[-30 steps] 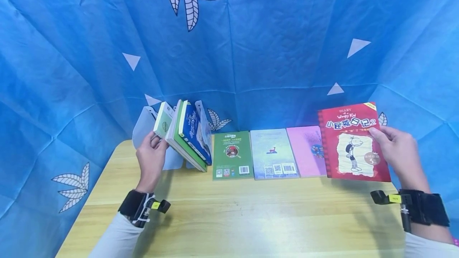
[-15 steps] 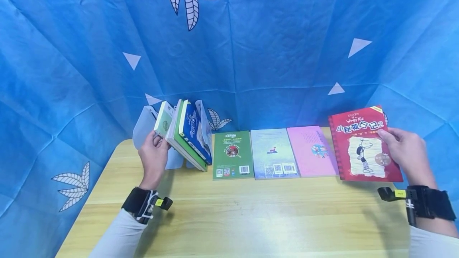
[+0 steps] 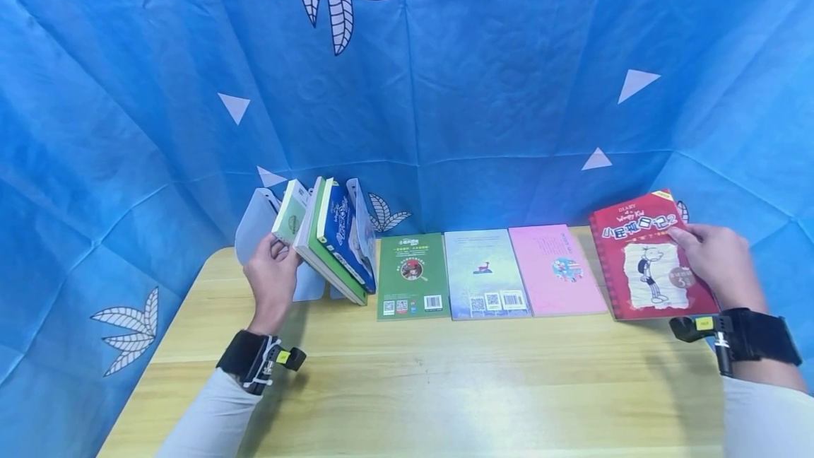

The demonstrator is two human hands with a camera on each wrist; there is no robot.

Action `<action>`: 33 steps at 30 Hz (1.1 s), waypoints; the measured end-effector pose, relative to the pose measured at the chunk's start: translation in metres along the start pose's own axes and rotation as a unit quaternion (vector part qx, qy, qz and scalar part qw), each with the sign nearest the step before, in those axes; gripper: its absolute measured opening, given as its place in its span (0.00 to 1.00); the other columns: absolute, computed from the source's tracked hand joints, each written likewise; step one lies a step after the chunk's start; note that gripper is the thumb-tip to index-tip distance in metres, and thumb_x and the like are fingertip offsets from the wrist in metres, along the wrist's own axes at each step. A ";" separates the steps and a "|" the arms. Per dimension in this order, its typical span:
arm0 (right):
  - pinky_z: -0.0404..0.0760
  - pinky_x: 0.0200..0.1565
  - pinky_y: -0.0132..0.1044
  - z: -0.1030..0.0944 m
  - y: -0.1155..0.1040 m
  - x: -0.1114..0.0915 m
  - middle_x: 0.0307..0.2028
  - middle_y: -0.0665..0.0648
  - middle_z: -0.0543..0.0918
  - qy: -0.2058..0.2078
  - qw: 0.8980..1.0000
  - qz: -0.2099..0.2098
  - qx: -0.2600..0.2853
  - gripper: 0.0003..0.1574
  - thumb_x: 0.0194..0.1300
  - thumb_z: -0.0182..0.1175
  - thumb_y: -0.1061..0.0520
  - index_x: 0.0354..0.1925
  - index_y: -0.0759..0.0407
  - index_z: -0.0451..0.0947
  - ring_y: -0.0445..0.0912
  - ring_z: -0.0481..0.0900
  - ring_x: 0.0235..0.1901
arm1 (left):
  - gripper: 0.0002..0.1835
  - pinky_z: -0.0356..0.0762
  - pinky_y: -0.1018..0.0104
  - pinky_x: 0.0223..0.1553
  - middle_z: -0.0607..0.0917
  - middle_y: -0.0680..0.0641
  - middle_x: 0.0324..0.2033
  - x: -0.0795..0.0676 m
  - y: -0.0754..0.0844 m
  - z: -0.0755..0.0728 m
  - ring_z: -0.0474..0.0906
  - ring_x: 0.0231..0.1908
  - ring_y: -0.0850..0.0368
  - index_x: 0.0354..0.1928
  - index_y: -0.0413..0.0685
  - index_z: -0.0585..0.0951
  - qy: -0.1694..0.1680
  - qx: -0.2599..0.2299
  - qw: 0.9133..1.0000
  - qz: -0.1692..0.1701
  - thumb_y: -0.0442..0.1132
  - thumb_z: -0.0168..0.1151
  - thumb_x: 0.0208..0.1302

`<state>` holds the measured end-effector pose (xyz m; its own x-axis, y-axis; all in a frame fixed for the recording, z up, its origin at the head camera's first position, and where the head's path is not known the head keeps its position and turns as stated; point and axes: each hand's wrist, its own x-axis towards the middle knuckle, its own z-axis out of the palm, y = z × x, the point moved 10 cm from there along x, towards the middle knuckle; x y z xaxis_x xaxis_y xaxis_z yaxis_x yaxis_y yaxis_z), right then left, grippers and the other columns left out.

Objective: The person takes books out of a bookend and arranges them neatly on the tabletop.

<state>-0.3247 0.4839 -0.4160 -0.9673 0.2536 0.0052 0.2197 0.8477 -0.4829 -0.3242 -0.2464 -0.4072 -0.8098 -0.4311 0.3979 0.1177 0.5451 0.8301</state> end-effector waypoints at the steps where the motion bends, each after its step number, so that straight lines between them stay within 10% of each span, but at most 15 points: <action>1: 0.74 0.46 0.71 0.002 0.000 0.002 0.59 0.87 0.69 -0.002 1.000 0.000 -0.001 0.46 0.82 0.41 0.37 0.72 0.77 0.59 0.76 0.66 0.53 | 0.20 0.89 0.56 0.51 0.86 0.33 0.56 0.000 0.001 0.000 0.88 0.54 0.41 0.63 0.35 0.79 0.005 0.004 1.000 0.006 0.34 0.65 0.72; 10: 0.77 0.33 0.49 0.005 -0.012 0.018 0.48 0.86 0.76 -0.008 0.999 -0.046 -0.026 0.43 0.82 0.46 0.41 0.66 0.82 0.65 0.71 0.75 0.43 | 0.19 0.90 0.53 0.47 0.87 0.32 0.54 -0.001 0.008 -0.001 0.89 0.50 0.39 0.60 0.34 0.80 0.033 0.018 0.999 0.036 0.33 0.66 0.71; 21: 0.75 0.45 0.70 0.021 -0.018 0.031 0.53 0.88 0.76 0.004 0.996 -0.072 -0.056 0.42 0.82 0.47 0.40 0.63 0.80 0.68 0.79 0.74 0.47 | 0.19 0.91 0.55 0.46 0.88 0.31 0.53 -0.001 0.008 -0.002 0.90 0.49 0.40 0.59 0.33 0.81 0.047 0.022 0.998 0.047 0.33 0.67 0.69; 28: 0.73 0.22 0.42 0.034 -0.021 0.033 0.43 0.82 0.82 -0.005 0.997 -0.065 -0.032 0.42 0.83 0.43 0.40 0.65 0.79 0.68 0.55 0.79 0.20 | 0.18 0.90 0.57 0.45 0.88 0.31 0.52 -0.002 0.008 -0.004 0.90 0.48 0.40 0.57 0.32 0.81 0.052 0.013 0.997 0.052 0.32 0.68 0.69; 33: 0.70 0.23 0.41 0.037 -0.023 0.037 0.34 0.76 0.84 0.012 0.996 -0.071 -0.043 0.39 0.84 0.44 0.42 0.64 0.79 0.70 0.54 0.77 0.19 | 0.18 0.90 0.58 0.44 0.88 0.32 0.52 -0.002 0.008 -0.003 0.90 0.48 0.40 0.57 0.33 0.81 0.052 0.013 0.997 0.055 0.34 0.68 0.69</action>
<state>-0.3700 0.4563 -0.4370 -0.9862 0.1389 0.0899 0.0921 0.9122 -0.3993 -0.3201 -0.2437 -0.4000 -0.7290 -0.4386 0.5256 0.1870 0.6110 0.7692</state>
